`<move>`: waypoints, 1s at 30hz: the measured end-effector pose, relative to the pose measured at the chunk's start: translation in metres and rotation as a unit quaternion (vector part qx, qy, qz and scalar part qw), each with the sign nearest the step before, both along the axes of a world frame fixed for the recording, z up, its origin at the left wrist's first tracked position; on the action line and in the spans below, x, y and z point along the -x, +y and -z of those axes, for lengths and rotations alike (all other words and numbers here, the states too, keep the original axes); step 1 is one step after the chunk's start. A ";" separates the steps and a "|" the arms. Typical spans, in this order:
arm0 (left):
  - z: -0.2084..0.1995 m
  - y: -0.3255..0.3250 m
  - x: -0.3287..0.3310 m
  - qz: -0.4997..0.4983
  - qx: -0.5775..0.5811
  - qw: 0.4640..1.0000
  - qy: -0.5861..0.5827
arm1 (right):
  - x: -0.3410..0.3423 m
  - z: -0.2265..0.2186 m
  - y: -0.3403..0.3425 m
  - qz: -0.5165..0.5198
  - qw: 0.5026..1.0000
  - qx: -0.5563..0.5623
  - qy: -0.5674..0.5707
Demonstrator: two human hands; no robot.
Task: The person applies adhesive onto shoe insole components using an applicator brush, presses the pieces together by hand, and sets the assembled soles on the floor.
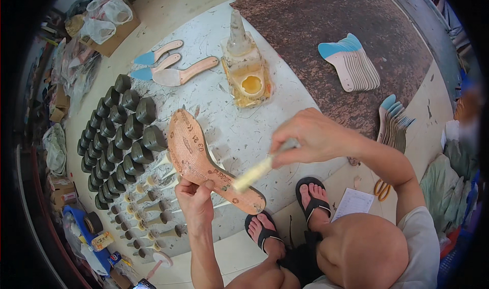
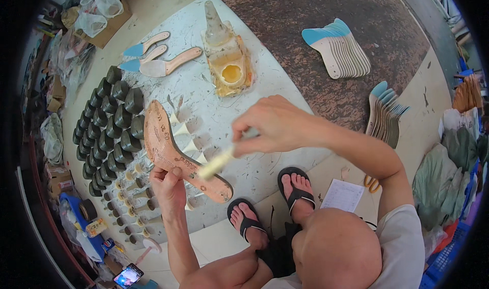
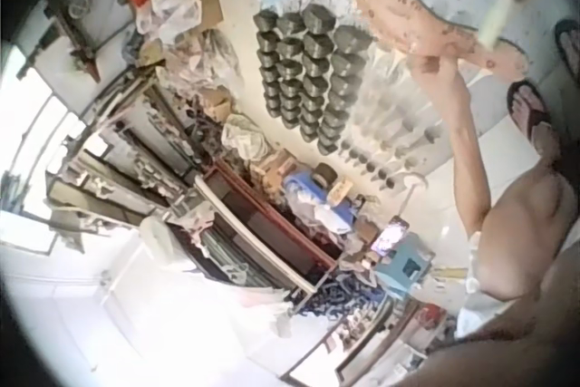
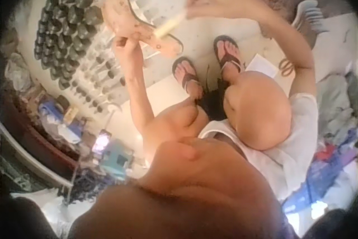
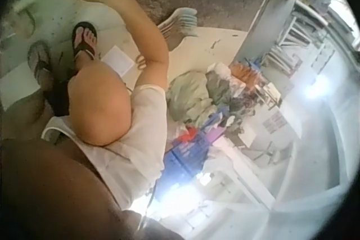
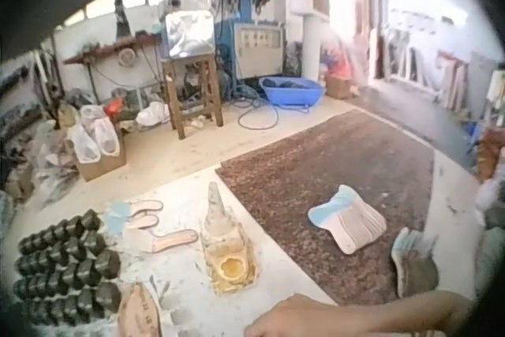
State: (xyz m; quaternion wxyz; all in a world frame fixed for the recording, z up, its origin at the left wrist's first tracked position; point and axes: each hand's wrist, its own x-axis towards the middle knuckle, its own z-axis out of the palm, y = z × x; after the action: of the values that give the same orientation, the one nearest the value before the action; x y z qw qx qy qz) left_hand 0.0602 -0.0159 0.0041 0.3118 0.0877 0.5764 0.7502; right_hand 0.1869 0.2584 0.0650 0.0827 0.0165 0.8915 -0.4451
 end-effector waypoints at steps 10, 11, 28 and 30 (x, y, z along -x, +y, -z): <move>0.003 -0.007 0.014 -0.078 -0.067 0.995 0.018 | -0.004 0.016 -0.027 0.058 0.962 -0.091 0.251; 0.002 -0.005 0.016 -0.096 -0.084 0.991 0.024 | -0.014 0.016 -0.027 0.055 0.962 -0.092 0.251; -0.009 0.004 0.007 -0.162 -0.060 0.985 0.010 | 0.005 0.014 -0.035 0.147 0.976 -0.028 0.158; -0.010 -0.001 0.009 -0.176 -0.059 0.983 0.012 | 0.000 0.021 -0.038 0.153 0.966 -0.038 0.205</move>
State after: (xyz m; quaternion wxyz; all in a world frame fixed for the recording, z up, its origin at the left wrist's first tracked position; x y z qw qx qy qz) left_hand 0.0508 -0.0169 0.0138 0.1624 0.0118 0.5411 0.8251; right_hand 0.1870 0.2205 0.0444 -0.1714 0.0639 0.8927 -0.4119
